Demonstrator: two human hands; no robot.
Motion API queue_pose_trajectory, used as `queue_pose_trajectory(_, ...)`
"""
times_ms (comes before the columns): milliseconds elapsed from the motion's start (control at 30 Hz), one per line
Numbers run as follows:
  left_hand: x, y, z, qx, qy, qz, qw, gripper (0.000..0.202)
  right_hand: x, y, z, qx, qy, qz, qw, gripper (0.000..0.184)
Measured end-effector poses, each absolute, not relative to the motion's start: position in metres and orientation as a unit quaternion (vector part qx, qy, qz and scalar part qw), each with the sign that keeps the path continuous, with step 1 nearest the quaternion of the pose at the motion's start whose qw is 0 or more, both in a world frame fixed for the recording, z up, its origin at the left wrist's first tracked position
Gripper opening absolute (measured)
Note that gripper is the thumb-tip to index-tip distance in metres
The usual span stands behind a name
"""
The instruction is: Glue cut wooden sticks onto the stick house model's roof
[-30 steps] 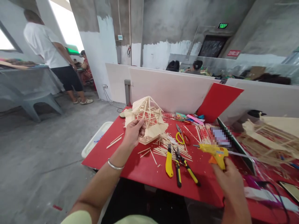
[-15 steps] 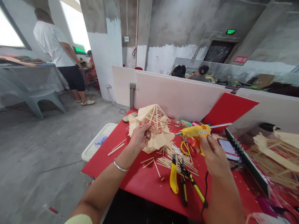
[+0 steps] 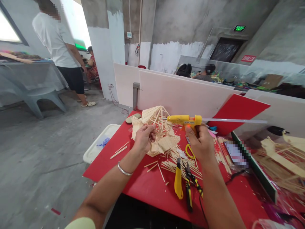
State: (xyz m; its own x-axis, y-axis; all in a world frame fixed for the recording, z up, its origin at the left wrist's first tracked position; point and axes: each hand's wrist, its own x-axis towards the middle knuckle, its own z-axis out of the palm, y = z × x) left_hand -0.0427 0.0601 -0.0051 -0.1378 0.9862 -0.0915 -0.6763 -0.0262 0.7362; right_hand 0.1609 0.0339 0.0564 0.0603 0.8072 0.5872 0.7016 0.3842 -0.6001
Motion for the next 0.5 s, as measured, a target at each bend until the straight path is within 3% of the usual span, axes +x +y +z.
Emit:
queue_pose_trajectory(267, -0.041, 0.061, -0.003, 0.219, 0.328, 0.677, 0.621, 0.031, 0.137, 0.059, 0.064, -0.557, -0.692, -0.098, 0.448, 0.038)
queue_pose_trajectory(500, -0.045, 0.063, -0.002, 0.222, 0.327, 0.663, 0.635, 0.031, 0.132, 0.067, 0.062, -0.569, -0.693, -0.115, 0.427, 0.040)
